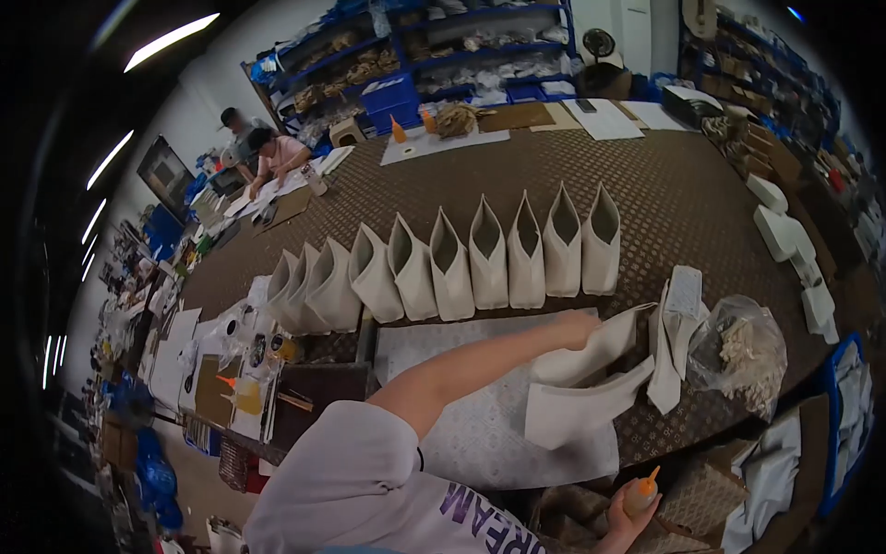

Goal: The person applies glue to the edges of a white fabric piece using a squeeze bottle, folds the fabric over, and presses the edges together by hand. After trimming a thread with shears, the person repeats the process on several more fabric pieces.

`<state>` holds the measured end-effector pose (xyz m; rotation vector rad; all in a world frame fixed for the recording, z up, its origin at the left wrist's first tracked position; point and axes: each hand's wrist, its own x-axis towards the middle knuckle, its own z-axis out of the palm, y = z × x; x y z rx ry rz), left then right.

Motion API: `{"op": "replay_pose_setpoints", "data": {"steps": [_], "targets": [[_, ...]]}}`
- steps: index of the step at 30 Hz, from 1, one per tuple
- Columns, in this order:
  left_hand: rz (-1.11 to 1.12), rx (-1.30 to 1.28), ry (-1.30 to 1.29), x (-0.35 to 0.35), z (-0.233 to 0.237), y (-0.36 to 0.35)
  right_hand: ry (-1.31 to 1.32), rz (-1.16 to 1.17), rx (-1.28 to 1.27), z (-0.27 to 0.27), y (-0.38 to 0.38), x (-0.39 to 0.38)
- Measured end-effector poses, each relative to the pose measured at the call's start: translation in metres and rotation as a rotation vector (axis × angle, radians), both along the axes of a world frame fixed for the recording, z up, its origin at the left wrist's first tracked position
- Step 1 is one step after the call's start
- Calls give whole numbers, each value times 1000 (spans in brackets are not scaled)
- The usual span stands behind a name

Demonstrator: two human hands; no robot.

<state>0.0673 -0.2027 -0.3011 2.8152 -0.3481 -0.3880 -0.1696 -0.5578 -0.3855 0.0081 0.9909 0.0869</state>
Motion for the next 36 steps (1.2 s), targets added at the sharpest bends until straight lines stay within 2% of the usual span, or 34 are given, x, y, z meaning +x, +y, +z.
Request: {"op": "replay_pose_setpoints", "data": {"steps": [3, 5, 7, 9, 11, 13, 15, 19, 20, 23, 24, 27, 30, 33, 35, 36], "targets": [[5, 58, 3, -53, 42, 65, -26, 39, -56, 10, 18, 5], [-2, -23, 21, -115, 73, 109, -44, 68, -84, 17, 33, 6], [38, -157, -73, -176, 66, 157, -67, 105, -112, 25, 51, 8], [274, -168, 42, -248, 105, 191, -93, 151, -140, 33, 70, 10], [426, -391, -121, -312, 80, 247, -120, 206, -168, 43, 93, 12], [684, -537, -239, -384, 56, 296, -156, 266, -193, 51, 118, 16], [915, -348, -242, -454, 28, 341, -191, 319, -212, 60, 147, 20], [1247, -255, -89, -549, -49, 371, -229, 418, -234, 75, 204, 19], [1306, -234, -72, -562, -65, 370, -237, 440, -237, 77, 218, 17], [1416, -317, -267, -573, -92, 355, -264, 514, -237, 83, 260, 12], [1413, -236, -392, -573, -108, 353, -278, 539, -239, 85, 272, 10], [1315, -117, -482, -575, -121, 357, -310, 619, -248, 86, 303, 2], [1400, -401, -71, -568, -102, 364, -330, 684, -246, 87, 325, -7], [1297, -401, 4, -569, -97, 368, -362, 737, -235, 84, 340, -16], [1234, -632, 300, -560, -68, 373, -400, 761, -225, 83, 349, -23], [1201, -804, 342, -553, -63, 369, -412, 778, -223, 81, 354, -26]]}}
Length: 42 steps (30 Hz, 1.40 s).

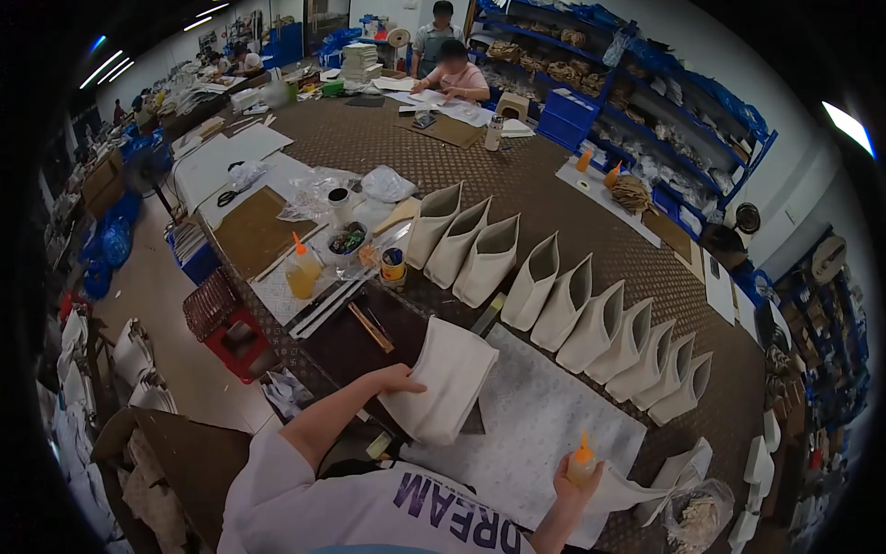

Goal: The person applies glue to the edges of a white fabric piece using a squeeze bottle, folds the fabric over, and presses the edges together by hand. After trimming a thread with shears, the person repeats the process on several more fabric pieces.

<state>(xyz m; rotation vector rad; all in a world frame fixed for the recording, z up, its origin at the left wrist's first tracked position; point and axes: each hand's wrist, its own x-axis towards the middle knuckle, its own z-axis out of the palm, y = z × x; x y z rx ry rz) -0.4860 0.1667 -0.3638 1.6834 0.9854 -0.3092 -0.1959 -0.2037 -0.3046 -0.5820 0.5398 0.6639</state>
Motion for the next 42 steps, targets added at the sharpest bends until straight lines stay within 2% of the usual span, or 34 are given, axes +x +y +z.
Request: {"op": "replay_pose_setpoints", "data": {"steps": [1, 3, 6, 9, 12, 13, 15, 18, 21, 23, 26, 28, 31, 32, 34, 37, 42], "targets": [[11, -159, -52, 7, 5, -4, 30, -34, -20, 9, 12, -5], [138, -451, -356, 25, 6, -14, 85, -102, -60, 29, 40, -11], [220, -687, -563, 44, 47, -32, -39, -79, -5, 37, 68, -7], [351, -918, -726, 36, 84, -38, -230, -118, 3, 70, 112, -25], [557, -1178, -927, 20, 96, -43, -375, -128, -5, 80, 158, -43], [506, -1256, -1083, 12, 100, -49, -386, -67, 8, 78, 170, -49], [575, -1249, -1129, 2, 94, -64, -405, 54, 34, 67, 190, -55], [614, -1260, -1186, -12, 85, -73, -340, 73, 41, 46, 213, -47], [665, -1254, -1184, -18, 75, -67, -383, 34, 62, 77, 225, -58], [649, -1237, -1220, -22, 80, -59, -534, -56, 87, 89, 228, -52], [696, -1307, -1298, -32, 95, -44, -694, -46, 72, 112, 216, -33], [808, -1093, -1343, -31, 108, -47, -842, -11, 76, 130, 210, -24], [847, -820, -1100, -24, 91, -55, -1034, 41, 45, 145, 204, -19], [840, -740, -1017, -22, 85, -61, -1173, 47, -155, 152, 203, -23], [882, -788, -970, -25, 90, -78, -1437, 69, -561, 168, 212, -38], [855, -825, -925, -27, 83, -92, -1416, 231, -429, 158, 221, -38], [835, -878, -842, -26, 73, -104, -1409, 216, -381, 132, 247, -41]]}}
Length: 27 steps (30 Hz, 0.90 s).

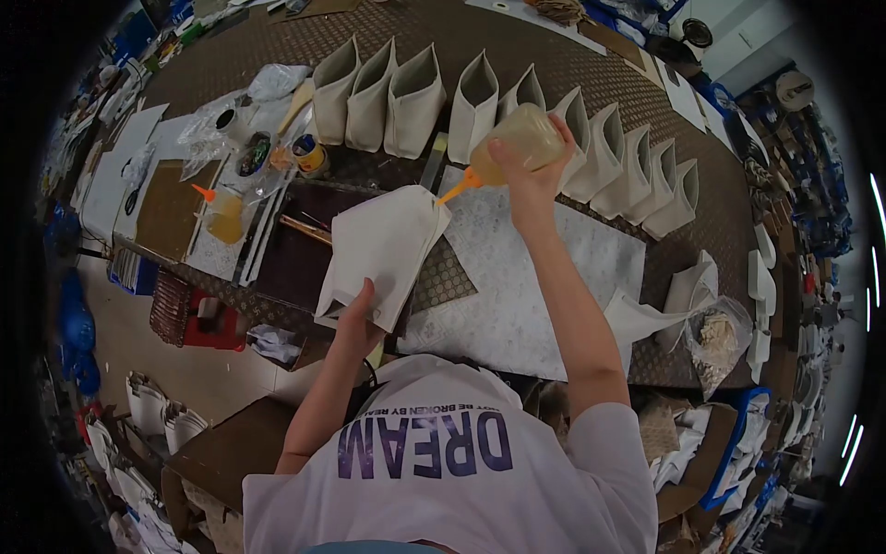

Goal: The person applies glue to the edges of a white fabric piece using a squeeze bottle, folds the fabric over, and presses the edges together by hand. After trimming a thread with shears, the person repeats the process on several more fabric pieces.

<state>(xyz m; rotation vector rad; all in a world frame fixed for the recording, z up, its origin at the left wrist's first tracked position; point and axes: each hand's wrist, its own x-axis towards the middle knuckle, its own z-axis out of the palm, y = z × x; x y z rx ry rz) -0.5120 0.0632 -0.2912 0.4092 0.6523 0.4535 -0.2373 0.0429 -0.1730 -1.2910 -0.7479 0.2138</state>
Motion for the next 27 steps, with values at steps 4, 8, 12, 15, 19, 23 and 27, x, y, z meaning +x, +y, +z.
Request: {"op": "replay_pose_setpoints", "data": {"steps": [4, 8, 12, 15, 19, 23, 27], "targets": [[-31, -39, 88, -3, -14, -7, -67, -33, -28, -13, 13, -3], [-46, -7, 21, -1, -17, -13, -68, -17, -40, -21, 17, -4], [-101, -61, 7, 1, -15, -13, -116, -27, -61, -27, 19, -5], [-66, -107, 24, 7, -7, -15, -182, -61, -76, -28, 18, -13], [-36, -134, -27, 16, -11, -21, -435, -126, -70, -40, 13, -23], [-54, -143, -59, 19, -18, -23, -275, -144, -79, -37, 8, -14], [-61, -121, -43, 19, -15, -22, 118, -144, -1, -52, -2, 11]]}}
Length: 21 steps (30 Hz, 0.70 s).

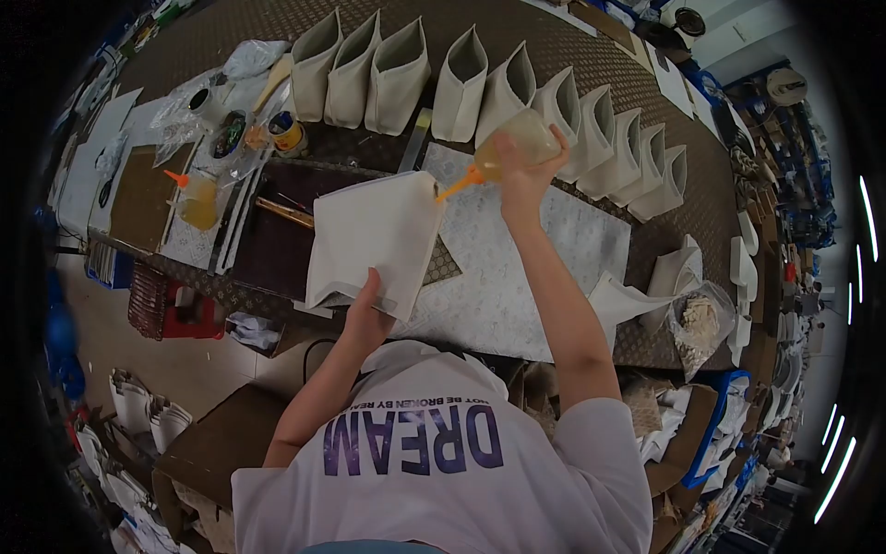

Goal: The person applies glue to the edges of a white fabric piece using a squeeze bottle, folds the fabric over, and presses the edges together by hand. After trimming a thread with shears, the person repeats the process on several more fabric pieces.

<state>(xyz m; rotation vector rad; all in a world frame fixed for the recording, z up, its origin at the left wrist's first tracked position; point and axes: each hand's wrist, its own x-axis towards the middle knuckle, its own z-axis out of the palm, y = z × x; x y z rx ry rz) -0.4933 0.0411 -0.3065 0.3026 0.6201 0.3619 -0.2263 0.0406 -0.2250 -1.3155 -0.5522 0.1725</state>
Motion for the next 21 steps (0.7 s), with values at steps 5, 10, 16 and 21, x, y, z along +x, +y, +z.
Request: {"op": "replay_pose_setpoints", "data": {"steps": [5, 10, 16, 21], "targets": [[-1, 3, 67, 3, 10, -1, 175, -163, 31, -18, -12, 0], [-17, 18, 65, 9, 9, 0, 194, -144, 16, -25, -31, -10], [-49, 58, 24, 18, 17, 2, 237, -47, 16, -21, -60, -37], [-38, 88, 11, 23, 23, 1, 266, -45, -34, -15, -82, -71]]}}
